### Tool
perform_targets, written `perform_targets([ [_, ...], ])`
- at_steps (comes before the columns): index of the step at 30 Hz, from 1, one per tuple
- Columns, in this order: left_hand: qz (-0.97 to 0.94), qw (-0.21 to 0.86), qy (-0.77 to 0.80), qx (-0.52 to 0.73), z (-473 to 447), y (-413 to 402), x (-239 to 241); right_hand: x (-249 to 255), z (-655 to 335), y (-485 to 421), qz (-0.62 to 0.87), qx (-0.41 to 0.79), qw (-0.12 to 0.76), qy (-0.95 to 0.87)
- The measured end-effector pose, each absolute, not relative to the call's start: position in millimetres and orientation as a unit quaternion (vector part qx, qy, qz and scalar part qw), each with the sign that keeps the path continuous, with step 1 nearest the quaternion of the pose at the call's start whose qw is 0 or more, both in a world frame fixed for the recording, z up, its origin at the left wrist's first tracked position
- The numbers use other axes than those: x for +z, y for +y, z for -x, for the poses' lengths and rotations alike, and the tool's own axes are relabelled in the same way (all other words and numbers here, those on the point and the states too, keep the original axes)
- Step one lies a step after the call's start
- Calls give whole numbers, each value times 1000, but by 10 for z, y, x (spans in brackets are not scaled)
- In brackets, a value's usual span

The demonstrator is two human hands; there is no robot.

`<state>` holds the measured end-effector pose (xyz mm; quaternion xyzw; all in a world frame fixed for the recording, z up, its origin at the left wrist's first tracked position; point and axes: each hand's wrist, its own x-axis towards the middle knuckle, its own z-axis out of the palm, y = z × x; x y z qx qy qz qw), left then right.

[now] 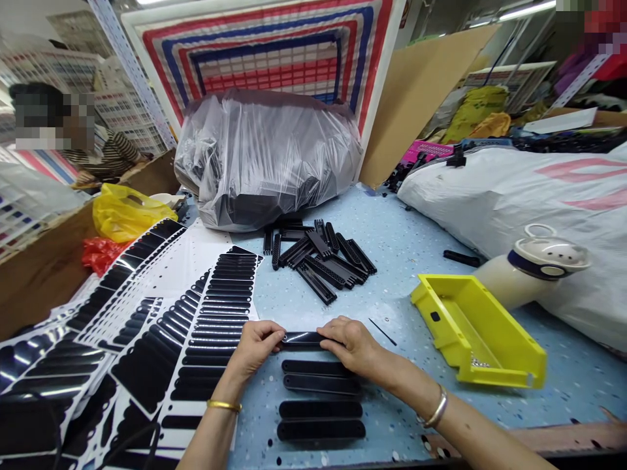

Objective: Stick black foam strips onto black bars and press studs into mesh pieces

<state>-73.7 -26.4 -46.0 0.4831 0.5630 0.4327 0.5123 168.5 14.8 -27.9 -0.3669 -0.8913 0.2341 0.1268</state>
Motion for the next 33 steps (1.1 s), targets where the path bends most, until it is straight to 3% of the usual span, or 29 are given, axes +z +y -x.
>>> perform_targets([
  [16, -487, 520, 556, 427, 749, -270, -445, -233, -1701, 137, 382, 268, 147, -872],
  [23, -488, 524, 556, 423, 752, -273, -469, -186, -1694, 224, 400, 395, 163, -811],
  [28, -498, 522, 552, 417, 755, -278, -478, -225, -1728, 253, 405, 420, 175, -793],
  [33, -514, 518, 547, 410, 772, -276, -528, -297, -1755, 245, 403, 484, 244, -737],
])
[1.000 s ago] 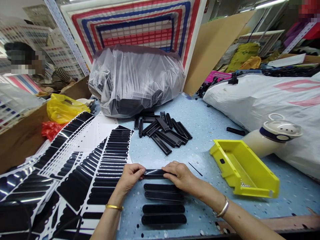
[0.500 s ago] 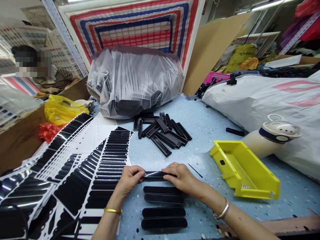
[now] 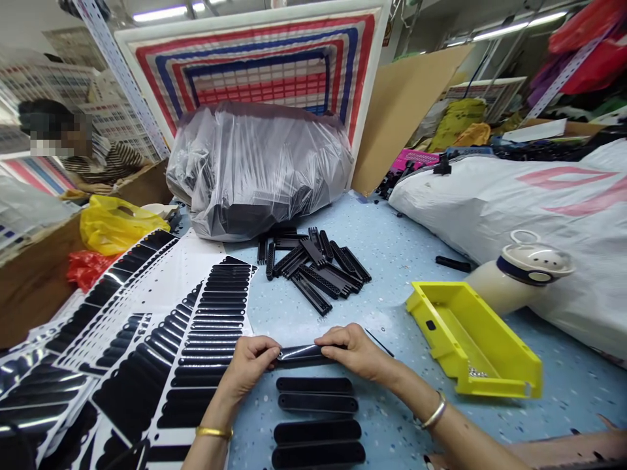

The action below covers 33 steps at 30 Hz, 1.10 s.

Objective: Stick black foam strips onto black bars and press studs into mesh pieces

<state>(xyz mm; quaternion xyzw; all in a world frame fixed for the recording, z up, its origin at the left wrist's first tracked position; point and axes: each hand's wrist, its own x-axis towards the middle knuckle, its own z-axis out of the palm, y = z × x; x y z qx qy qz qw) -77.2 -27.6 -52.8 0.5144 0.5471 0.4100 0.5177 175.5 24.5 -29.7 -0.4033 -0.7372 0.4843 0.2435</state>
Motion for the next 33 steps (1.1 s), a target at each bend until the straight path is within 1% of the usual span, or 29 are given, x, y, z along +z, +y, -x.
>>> perform_targets([
  [3, -517, 515, 547, 411, 780, -277, -541, -347, -1804, 277, 428, 500, 279, -700],
  [7, -521, 514, 546, 408, 781, -279, -509, -379, -1938, 301, 483, 484, 326, -653],
  [9, -527, 512, 546, 402, 779, -279, -488, -384, -2005, 270, 505, 475, 335, -638],
  [15, -514, 501, 572, 397, 778, -307, -435, -401, -2082, 107, 530, 456, 307, -645],
  [17, -537, 452, 588, 401, 767, -328, -395, -412, -2067, 81, 539, 442, 302, -651],
  [20, -610, 329, 607, 390, 702, -347, -317, -432, -1998, 55, 555, 413, 295, -660],
  [23, -668, 263, 612, 333, 575, -330, -257, -446, -1894, 8, 576, 379, 286, -665],
  [28, -728, 241, 608, 207, 416, -265, -221, -464, -1800, -74, 601, 338, 262, -675],
  [33, -753, 250, 586, 167, 465, -227, -200, -488, -1886, -60, 593, 391, 251, -658],
])
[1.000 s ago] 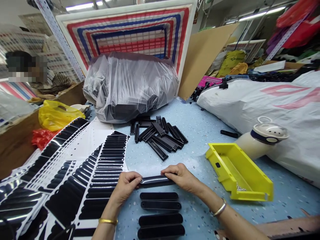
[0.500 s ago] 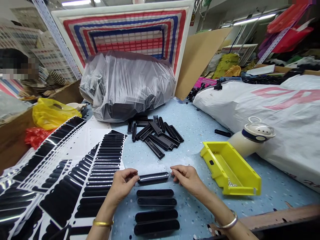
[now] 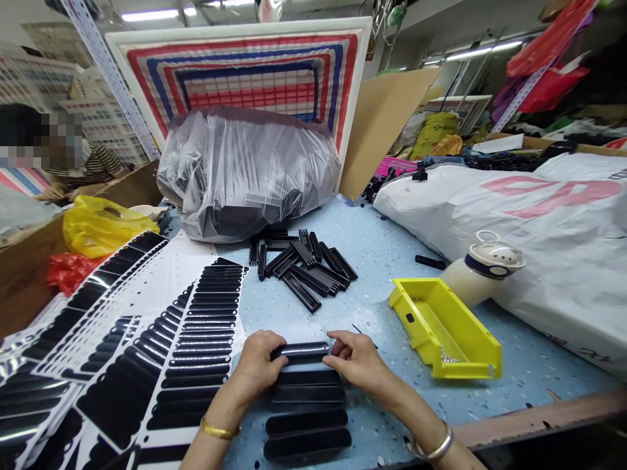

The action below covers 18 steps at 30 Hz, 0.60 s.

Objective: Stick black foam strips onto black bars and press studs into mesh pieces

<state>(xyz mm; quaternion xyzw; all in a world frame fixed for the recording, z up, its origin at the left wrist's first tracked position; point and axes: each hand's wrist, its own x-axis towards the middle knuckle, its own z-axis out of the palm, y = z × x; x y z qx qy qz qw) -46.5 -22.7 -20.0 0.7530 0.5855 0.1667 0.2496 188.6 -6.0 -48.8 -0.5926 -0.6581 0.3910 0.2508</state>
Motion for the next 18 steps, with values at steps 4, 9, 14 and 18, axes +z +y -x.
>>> perform_targets([
  [4, -758, 261, 578, 151, 506, -219, -163, -456, -1953, 6, 565, 424, 253, -661],
  [9, -742, 248, 602, 159, 403, -239, -99, -410, -1930, 69, 549, 427, 251, -673],
  [14, -774, 234, 574, 124, 184, -167, -106, -362, -1866, 89, 548, 406, 224, -696],
  [18, -796, 238, 549, 92, 119, -109, -140, -348, -1823, 152, 530, 386, 204, -727],
])
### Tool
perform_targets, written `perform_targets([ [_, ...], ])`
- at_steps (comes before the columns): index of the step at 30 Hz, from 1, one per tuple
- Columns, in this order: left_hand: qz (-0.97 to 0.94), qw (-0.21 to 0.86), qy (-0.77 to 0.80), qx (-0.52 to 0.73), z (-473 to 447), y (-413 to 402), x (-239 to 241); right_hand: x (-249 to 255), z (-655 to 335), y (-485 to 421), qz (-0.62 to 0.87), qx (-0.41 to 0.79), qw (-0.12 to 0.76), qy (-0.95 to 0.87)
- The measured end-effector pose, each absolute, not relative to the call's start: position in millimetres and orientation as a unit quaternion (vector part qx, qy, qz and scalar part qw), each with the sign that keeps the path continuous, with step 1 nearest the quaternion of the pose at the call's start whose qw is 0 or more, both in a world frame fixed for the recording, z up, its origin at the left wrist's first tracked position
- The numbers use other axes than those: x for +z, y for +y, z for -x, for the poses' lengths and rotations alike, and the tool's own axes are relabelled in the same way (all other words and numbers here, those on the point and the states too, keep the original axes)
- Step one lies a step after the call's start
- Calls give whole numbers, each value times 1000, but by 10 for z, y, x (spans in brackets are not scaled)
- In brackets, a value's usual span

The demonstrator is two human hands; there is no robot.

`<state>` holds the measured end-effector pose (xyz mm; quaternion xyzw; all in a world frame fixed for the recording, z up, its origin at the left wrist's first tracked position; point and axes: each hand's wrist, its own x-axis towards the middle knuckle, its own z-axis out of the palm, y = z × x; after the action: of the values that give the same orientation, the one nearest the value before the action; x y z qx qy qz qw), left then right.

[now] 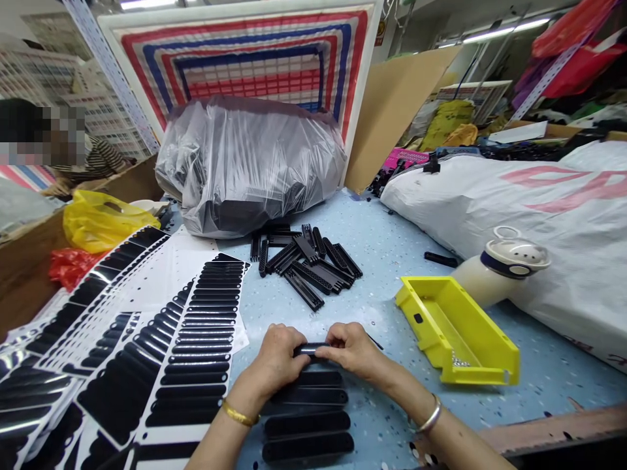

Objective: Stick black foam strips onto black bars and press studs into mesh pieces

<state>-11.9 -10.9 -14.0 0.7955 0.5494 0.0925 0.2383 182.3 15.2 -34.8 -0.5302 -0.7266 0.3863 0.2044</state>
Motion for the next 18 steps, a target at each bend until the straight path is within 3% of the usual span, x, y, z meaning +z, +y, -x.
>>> perform_targets([
  [12, -791, 241, 552, 108, 125, -120, -170, -446, -1728, 190, 527, 331, 223, -750],
  [18, -792, 244, 549, 110, 139, -133, -157, -379, -1861, 197, 525, 394, 208, -725],
])
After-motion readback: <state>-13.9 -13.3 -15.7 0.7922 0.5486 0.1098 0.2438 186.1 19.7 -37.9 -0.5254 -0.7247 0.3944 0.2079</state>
